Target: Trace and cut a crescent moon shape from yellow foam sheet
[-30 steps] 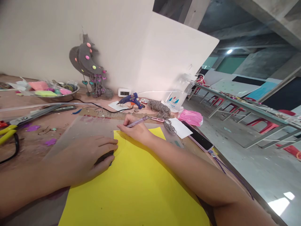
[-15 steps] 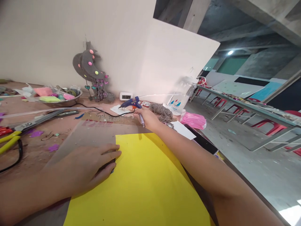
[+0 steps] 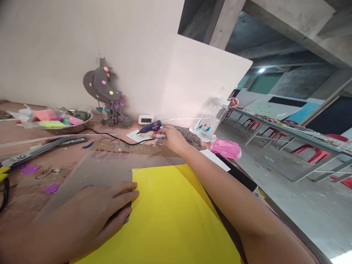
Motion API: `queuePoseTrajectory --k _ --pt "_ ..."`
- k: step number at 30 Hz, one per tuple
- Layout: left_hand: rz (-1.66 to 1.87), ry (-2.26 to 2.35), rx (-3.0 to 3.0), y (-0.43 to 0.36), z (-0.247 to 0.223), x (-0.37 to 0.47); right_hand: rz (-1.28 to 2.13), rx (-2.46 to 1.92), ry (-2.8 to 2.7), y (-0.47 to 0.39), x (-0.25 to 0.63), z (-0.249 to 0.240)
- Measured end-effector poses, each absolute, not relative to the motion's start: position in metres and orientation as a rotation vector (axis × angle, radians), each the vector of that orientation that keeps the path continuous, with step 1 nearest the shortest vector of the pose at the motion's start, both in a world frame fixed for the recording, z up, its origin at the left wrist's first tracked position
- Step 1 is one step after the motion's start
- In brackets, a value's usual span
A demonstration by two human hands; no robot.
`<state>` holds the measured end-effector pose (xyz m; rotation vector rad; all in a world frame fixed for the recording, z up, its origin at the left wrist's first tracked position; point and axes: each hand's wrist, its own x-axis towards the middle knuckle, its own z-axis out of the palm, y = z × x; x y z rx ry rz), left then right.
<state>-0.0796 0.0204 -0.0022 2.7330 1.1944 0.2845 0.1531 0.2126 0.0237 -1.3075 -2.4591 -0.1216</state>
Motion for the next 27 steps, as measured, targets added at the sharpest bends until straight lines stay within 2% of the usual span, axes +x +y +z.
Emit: queuePoseTrajectory --k 7,12,16,19,27 --pt "0.293 1.203 2.743 0.021 -0.003 -0.08 -0.187 -1.448 -2.664 0.223 0.157 0.002" --pt "0.286 1.2 2.751 0.02 -0.002 -0.079 -0.21 -1.55 -2.563 0.213 0.151 0.008" --pt "0.252 1.197 2.766 0.019 0.0 -0.08 0.14 -1.244 -2.548 0.181 0.146 0.024" --pt "0.226 1.221 2.817 0.019 0.0 -0.081 0.28 -1.001 -2.71 0.147 0.141 0.028" --pt "0.14 1.131 2.933 0.02 0.002 -0.081 0.253 -0.818 -2.782 0.115 0.124 0.008"
